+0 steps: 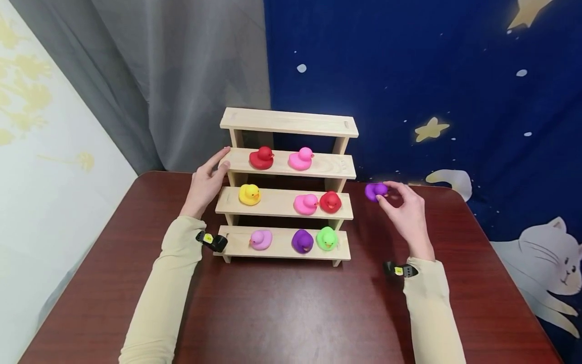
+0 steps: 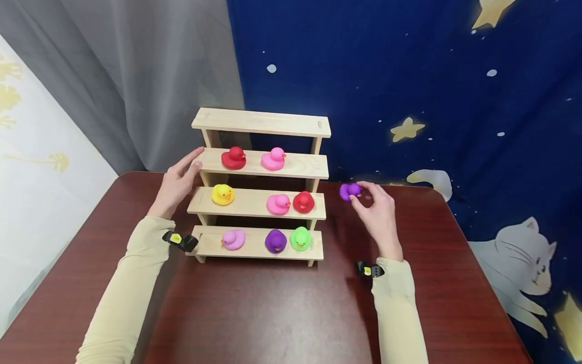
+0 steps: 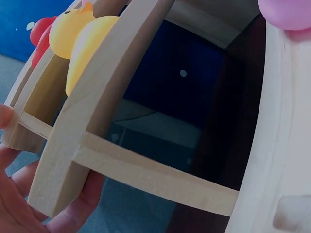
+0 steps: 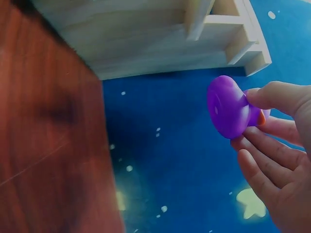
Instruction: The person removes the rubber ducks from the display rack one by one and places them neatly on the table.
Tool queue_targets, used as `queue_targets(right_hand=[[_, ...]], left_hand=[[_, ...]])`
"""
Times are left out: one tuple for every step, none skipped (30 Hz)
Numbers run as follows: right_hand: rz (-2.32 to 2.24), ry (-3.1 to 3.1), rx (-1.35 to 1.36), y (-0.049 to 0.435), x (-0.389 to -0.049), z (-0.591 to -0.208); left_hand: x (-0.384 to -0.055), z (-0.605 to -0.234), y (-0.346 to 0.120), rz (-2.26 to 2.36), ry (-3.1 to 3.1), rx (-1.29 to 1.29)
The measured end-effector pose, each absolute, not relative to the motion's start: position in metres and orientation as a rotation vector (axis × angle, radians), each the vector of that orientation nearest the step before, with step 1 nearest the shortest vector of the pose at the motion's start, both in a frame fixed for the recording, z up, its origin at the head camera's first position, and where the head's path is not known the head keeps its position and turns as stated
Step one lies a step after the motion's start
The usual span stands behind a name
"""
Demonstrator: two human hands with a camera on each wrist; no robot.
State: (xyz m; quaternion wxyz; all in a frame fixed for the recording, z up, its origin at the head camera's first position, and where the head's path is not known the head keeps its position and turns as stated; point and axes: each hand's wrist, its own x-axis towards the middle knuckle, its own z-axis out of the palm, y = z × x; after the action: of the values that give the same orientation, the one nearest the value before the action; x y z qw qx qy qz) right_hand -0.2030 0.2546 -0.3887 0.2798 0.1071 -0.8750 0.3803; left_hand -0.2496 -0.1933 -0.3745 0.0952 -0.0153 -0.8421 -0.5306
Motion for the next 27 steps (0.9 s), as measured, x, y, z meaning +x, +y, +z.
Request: queue_targets(right_hand=[[1.02,-2.355,0.279,0.255,-0.203,-0.391],[1.02,-2.364,0.271,0.256,-0.203,-0.394],[1.02,-2.371,0.264,0.256,-0.202,-0.396],[1.02,-2.378,0.259,0.256,-0.202,-0.398],[1.02,-2.382,0.255,0.257,-0.202,-0.4],[1.021,-2.385,0.25,0.257,-0.202,-0.401],[1.022,-2.387,0.245,0.257,-0.201,-0.403],[1.025,-2.389,0.24,0.257,-0.201,-0.405],[1.027,-2.391,0.235,0.257,-0.201,-0.406],[1.032,-2.394,0.229,0.257,-0.201,-0.408],[1.037,-2.398,0.223,0.256,-0.201,-0.41],[1.038,-2.404,0.215,0.256,-0.201,-0.412],[1.041,-2.411,0.204,0.256,-0.201,-0.414],[1.042,-2.42,0.191,0.256,-0.201,-0.416],[1.044,-2.429,0.179,0.255,-0.201,-0.418],[1.044,-2.438,0.165,0.255,-0.201,-0.421],[1.043,-2.445,0.152,0.255,-0.201,-0.423],[1.044,-2.45,0.136,0.254,-0.201,-0.425],[1.05,-2.454,0.122,0.254,-0.201,-0.427],[1.054,-2.455,0.106,0.254,-0.201,-0.428],[1.056,-2.455,0.089,0.253,-0.201,-0.43],[1.06,-2.454,0.069,0.253,-0.201,-0.432],[1.066,-2.455,0.045,0.253,-0.201,-0.433],[1.074,-2.457,0.022,0.253,-0.201,-0.435],[1.077,-2.462,-0.003,0.252,-0.201,-0.437],[1.077,-2.468,-0.028,0.252,-0.201,-0.438],[1.076,-2.476,-0.05,0.252,-0.201,-0.44]], left_hand=[[-0.25,-0.374,-0.193,-1.572,-2.498,-0.048],[-0.25,-0.374,-0.193,-1.572,-2.501,-0.046],[-0.25,-0.374,-0.193,-1.575,-2.499,-0.049],[-0.25,-0.374,-0.193,-1.573,-2.5,-0.052],[-0.25,-0.374,-0.194,-1.573,-2.497,-0.052],[-0.25,-0.374,-0.194,-1.574,-2.497,-0.052],[-0.249,-0.374,-0.194,-1.574,-2.496,-0.054],[-0.25,-0.374,-0.194,-1.576,-2.495,-0.055],[-0.25,-0.374,-0.194,-1.578,-2.493,-0.058],[-0.25,-0.374,-0.194,-1.579,-2.493,-0.06],[-0.25,-0.374,-0.194,-1.582,-2.491,-0.061],[-0.25,-0.374,-0.194,-1.584,-2.491,-0.062],[-0.25,-0.374,-0.194,-1.583,-2.493,-0.063],[-0.25,-0.374,-0.194,-1.583,-2.494,-0.062],[-0.25,-0.374,-0.194,-1.583,-2.497,-0.058],[-0.25,-0.374,-0.194,-1.582,-2.501,-0.055],[-0.25,-0.374,-0.194,-1.581,-2.506,-0.051],[-0.25,-0.374,-0.194,-1.576,-2.512,-0.049],[-0.25,-0.374,-0.194,-1.573,-2.515,-0.046],[-0.249,-0.374,-0.194,-1.572,-2.516,-0.046],[-0.249,-0.374,-0.194,-1.569,-2.514,-0.047],[-0.25,-0.374,-0.194,-1.564,-2.514,-0.048],[-0.25,-0.374,-0.193,-1.563,-2.511,-0.047],[-0.25,-0.374,-0.193,-1.561,-2.508,-0.047],[-0.25,-0.374,-0.193,-1.562,-2.506,-0.045],[-0.25,-0.374,-0.193,-1.563,-2.506,-0.042],[-0.25,-0.374,-0.193,-1.564,-2.506,-0.038]])
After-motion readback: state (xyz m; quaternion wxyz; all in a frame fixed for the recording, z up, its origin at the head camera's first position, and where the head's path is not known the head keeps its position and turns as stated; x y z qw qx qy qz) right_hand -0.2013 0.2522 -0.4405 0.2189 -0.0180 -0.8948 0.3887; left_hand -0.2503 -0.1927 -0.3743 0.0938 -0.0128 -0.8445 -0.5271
